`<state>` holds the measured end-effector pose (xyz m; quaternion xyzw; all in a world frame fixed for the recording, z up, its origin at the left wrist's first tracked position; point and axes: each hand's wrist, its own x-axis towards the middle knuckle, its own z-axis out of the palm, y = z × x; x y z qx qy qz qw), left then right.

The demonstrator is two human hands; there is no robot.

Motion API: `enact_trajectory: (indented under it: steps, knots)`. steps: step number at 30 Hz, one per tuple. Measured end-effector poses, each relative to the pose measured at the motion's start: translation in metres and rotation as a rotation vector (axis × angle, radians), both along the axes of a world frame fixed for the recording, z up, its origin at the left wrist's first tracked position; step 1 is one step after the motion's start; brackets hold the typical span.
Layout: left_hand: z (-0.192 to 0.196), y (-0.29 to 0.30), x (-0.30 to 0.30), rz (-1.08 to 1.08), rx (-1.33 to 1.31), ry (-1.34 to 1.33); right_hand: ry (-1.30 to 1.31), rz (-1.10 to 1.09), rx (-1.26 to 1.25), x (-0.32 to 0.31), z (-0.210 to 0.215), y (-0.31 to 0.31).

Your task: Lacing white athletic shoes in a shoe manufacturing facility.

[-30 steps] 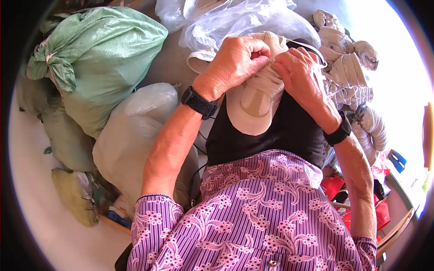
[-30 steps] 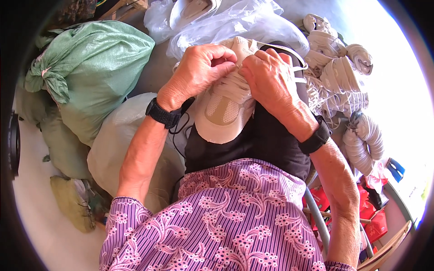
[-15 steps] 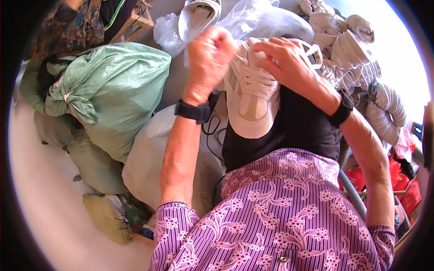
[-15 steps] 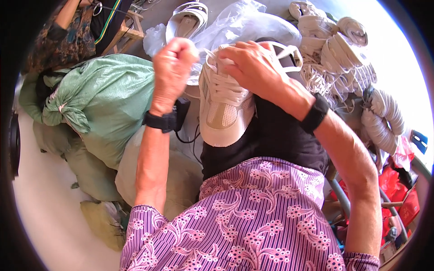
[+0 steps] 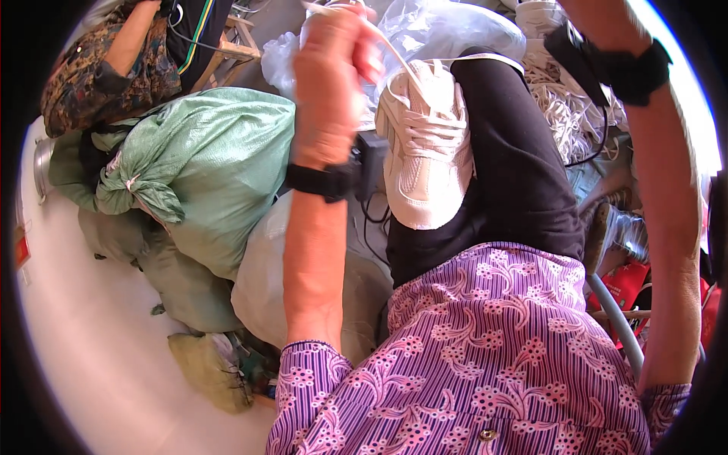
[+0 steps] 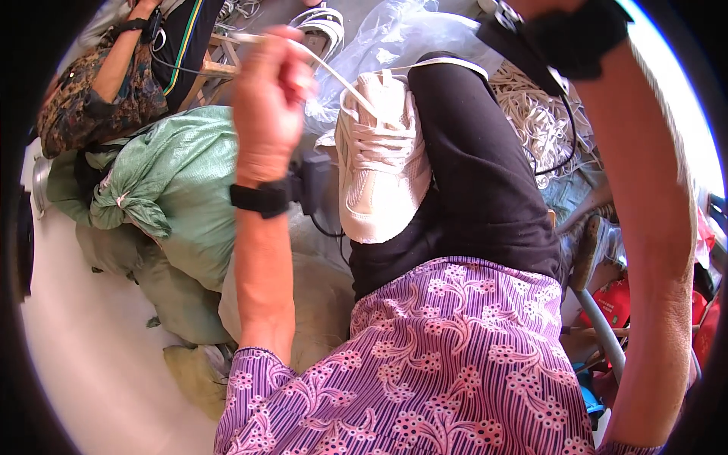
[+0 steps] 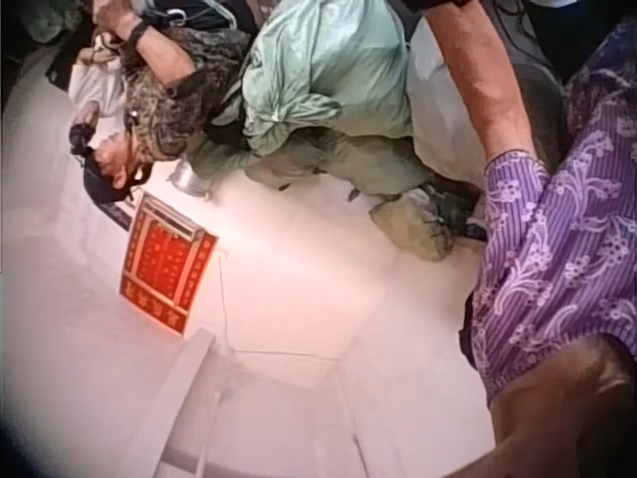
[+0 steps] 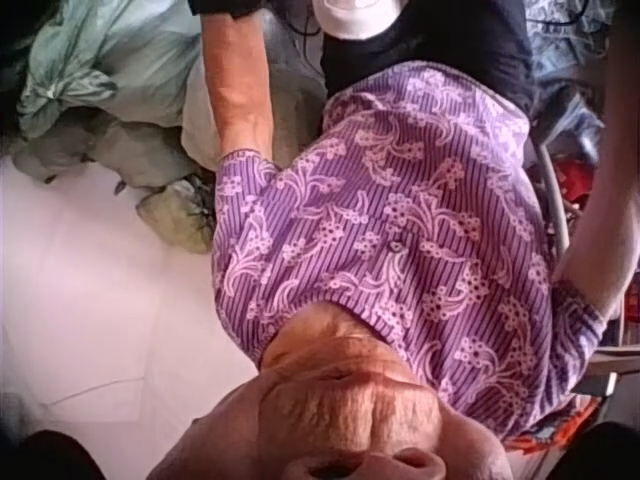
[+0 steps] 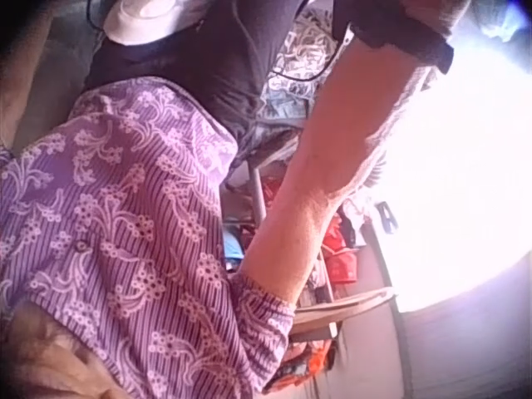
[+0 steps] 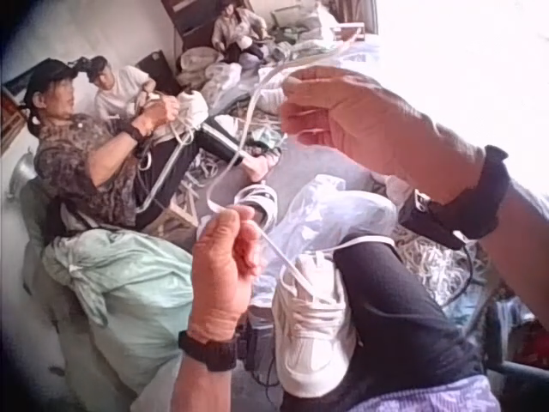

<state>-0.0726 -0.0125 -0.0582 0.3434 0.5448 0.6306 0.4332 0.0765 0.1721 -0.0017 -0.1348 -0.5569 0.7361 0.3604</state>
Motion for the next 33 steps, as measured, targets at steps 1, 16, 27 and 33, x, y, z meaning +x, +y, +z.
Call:
enact_trajectory:
  steps: [1,16,27,33]
  knots:
    - [0.012,0.005,-0.012,0.038,0.149,-0.119,-0.144,-0.004,0.063,0.009,-0.013,-0.01]
    - [-0.052,-0.023,0.008,-0.134,-0.028,0.956,-0.799,-0.034,1.053,0.044,-0.111,-0.126]
    - [-0.049,-0.028,0.014,-0.292,0.026,1.018,-0.891,-0.222,1.042,0.06,-0.106,-0.124]
    - [-0.048,-0.029,0.015,-0.287,0.095,0.999,-0.761,-0.187,1.11,0.044,-0.116,-0.132]
